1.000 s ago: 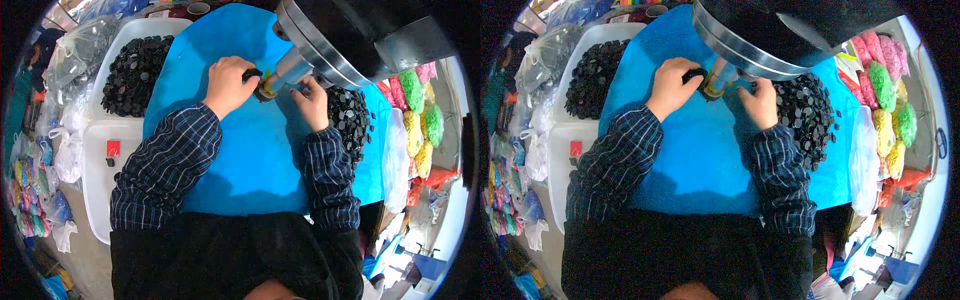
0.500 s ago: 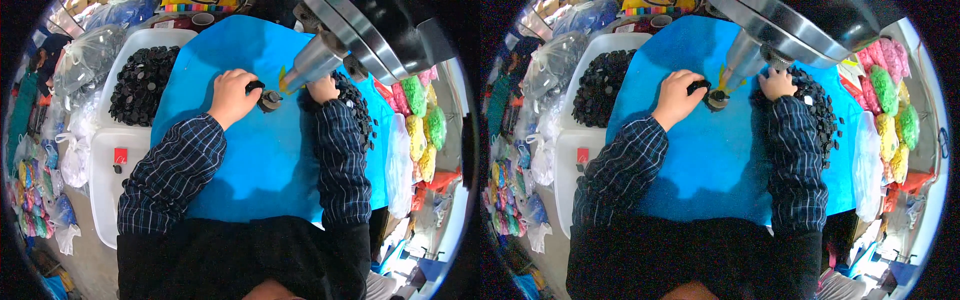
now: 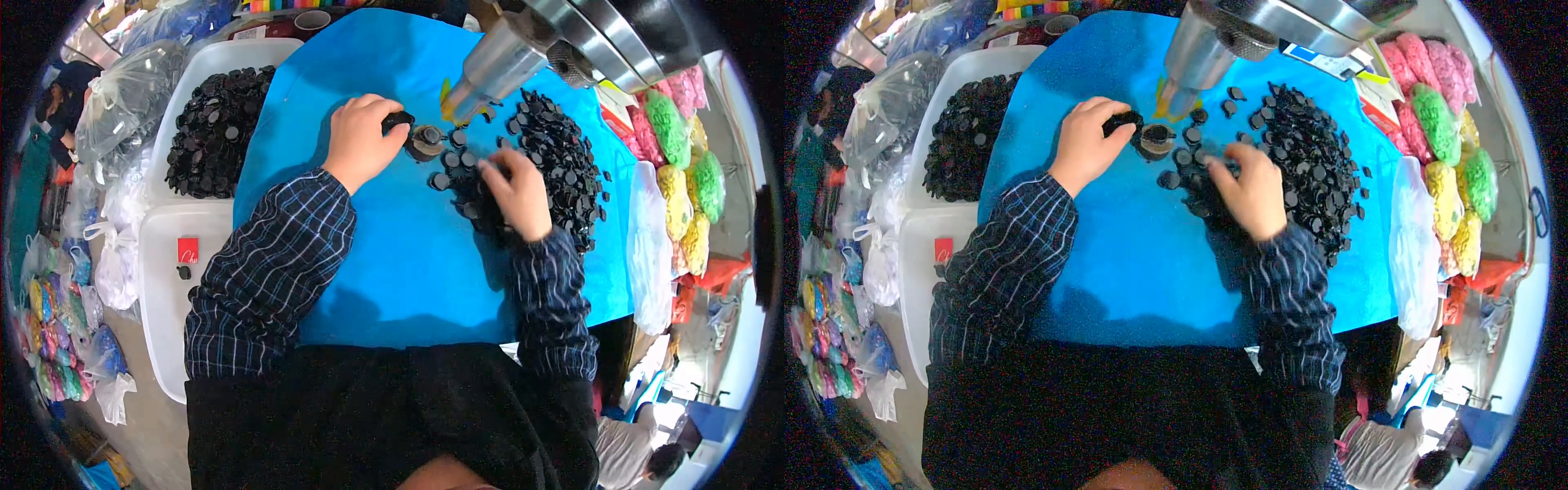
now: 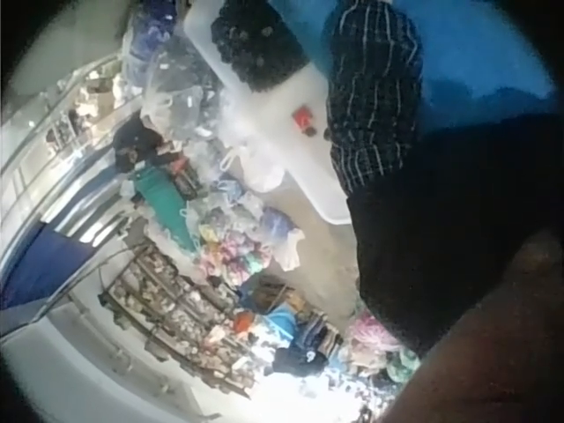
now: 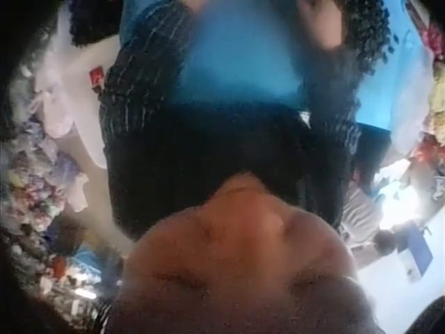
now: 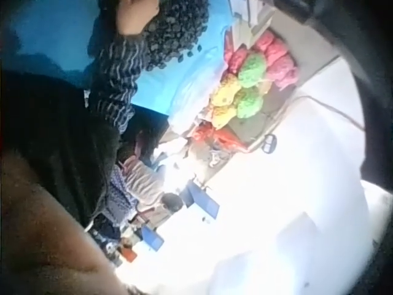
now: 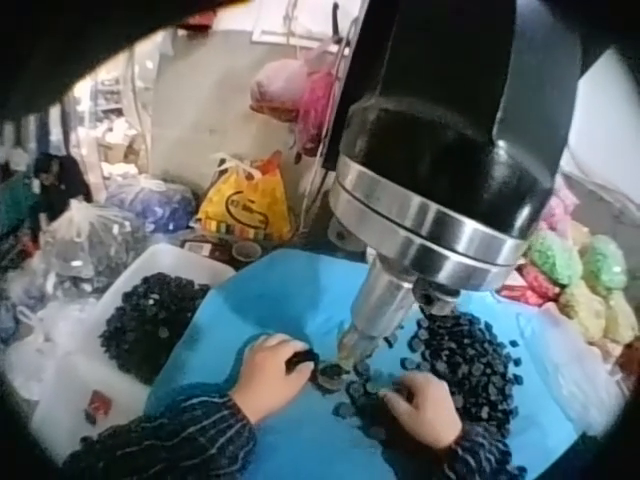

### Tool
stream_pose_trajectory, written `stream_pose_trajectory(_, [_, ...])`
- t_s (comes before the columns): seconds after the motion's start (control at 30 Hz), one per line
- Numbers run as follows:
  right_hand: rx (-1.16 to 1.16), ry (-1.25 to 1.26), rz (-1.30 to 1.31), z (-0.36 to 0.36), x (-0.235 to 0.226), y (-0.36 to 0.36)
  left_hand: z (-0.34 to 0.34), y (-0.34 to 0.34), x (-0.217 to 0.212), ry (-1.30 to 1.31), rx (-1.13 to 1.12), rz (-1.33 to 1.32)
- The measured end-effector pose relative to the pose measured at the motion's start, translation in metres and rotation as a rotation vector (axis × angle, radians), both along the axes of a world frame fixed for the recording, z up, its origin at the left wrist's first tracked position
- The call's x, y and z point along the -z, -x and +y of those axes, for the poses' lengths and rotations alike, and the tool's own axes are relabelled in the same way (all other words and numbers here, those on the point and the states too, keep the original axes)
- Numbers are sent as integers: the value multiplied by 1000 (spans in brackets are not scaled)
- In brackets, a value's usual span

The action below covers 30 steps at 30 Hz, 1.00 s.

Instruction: Assembling small mechanical components at a workstation and placing them into a plastic bag.

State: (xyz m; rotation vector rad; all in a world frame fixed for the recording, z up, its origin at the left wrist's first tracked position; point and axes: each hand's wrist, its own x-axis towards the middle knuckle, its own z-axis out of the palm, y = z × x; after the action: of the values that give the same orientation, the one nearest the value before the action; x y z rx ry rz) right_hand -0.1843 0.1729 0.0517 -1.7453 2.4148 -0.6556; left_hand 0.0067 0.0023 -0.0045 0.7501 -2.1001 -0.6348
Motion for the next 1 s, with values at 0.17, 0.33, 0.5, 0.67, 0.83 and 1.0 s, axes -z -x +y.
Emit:
stream_pose_trajectory(0.17, [72,212,-137,-71,28,32,1,-2,0,19,-6,-6])
stream_pose_trajectory(0.33, [18,149,40,-100,49,42,1,-2,-5,49,-3,24])
stream_pose_trajectory(0.5, [-11,155,-370,-69,41,32,7,6,-10,181,139,90])
stream_pose_trajectory(0.67, [-132,198,-764,-58,31,5,11,9,-9,289,108,-18])
stream_pose_trajectory(0.83, [-301,232,-441,-68,30,-14,1,2,-6,78,-3,29])
stream_pose_trajectory(1.0, [-378,244,-391,-69,29,10,1,2,-5,66,-6,52])
